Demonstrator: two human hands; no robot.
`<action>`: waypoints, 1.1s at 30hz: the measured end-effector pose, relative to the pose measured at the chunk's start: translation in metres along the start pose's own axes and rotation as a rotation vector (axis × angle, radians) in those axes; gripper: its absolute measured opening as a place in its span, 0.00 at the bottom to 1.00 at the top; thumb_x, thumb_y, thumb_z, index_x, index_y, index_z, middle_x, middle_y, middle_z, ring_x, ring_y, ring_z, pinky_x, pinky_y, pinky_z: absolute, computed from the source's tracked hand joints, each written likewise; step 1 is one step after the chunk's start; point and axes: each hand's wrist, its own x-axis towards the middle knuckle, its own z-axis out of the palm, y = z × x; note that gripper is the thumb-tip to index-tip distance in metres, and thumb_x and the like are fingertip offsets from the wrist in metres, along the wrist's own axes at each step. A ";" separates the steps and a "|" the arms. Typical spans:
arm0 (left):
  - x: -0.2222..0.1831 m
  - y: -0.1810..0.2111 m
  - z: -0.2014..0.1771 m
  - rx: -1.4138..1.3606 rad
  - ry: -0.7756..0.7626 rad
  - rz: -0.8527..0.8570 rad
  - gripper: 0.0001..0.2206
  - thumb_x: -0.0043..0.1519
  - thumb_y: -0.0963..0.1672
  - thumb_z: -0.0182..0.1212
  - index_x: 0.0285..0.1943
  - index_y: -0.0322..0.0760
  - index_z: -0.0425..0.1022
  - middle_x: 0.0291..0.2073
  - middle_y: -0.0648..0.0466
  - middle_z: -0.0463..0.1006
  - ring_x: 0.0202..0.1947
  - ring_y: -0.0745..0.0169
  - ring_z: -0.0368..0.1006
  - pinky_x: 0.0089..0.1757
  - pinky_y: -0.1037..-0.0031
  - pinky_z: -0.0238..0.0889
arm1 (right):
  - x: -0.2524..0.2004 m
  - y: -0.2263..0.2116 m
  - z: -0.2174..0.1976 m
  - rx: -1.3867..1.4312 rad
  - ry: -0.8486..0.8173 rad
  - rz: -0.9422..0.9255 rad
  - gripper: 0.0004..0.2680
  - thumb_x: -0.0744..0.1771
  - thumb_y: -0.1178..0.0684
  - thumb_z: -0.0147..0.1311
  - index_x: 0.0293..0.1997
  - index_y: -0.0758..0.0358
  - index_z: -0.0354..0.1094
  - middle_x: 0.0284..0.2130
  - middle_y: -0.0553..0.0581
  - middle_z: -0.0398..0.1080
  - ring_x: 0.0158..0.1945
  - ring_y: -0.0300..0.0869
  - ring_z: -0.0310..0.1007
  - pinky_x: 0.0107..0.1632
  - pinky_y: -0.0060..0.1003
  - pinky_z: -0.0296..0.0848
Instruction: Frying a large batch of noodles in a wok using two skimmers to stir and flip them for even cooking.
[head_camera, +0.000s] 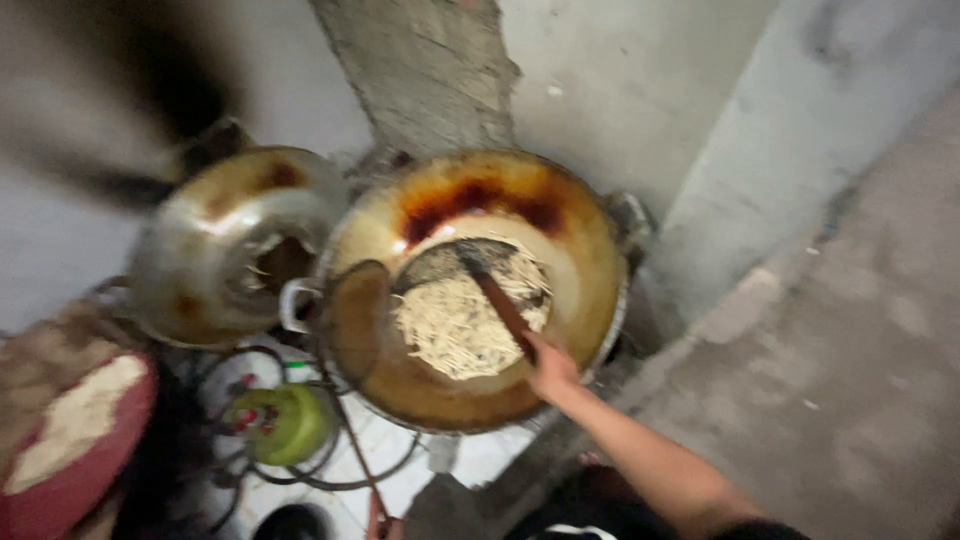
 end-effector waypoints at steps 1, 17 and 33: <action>0.004 -0.001 0.004 -0.016 -0.015 -0.001 0.39 0.53 0.37 0.57 0.77 0.61 0.63 0.21 0.51 0.68 0.17 0.64 0.59 0.24 0.76 0.56 | 0.012 -0.011 0.001 -0.026 -0.028 -0.018 0.26 0.64 0.35 0.50 0.74 0.30 0.53 0.63 0.57 0.68 0.63 0.55 0.70 0.62 0.46 0.69; -0.022 0.027 0.001 -0.118 0.091 -0.065 0.34 0.54 0.37 0.55 0.74 0.52 0.69 0.22 0.54 0.60 0.21 0.63 0.50 0.25 0.67 0.51 | -0.007 0.043 -0.018 -0.196 -0.064 -0.030 0.26 0.64 0.48 0.52 0.74 0.31 0.54 0.58 0.66 0.66 0.58 0.61 0.72 0.60 0.49 0.71; -0.045 0.042 -0.011 -0.195 -0.029 -0.145 0.36 0.59 0.35 0.52 0.79 0.55 0.60 0.24 0.54 0.57 0.20 0.63 0.49 0.23 0.68 0.48 | 0.033 -0.010 -0.006 -0.092 -0.040 -0.055 0.27 0.64 0.53 0.54 0.74 0.37 0.55 0.66 0.60 0.61 0.63 0.56 0.68 0.64 0.47 0.68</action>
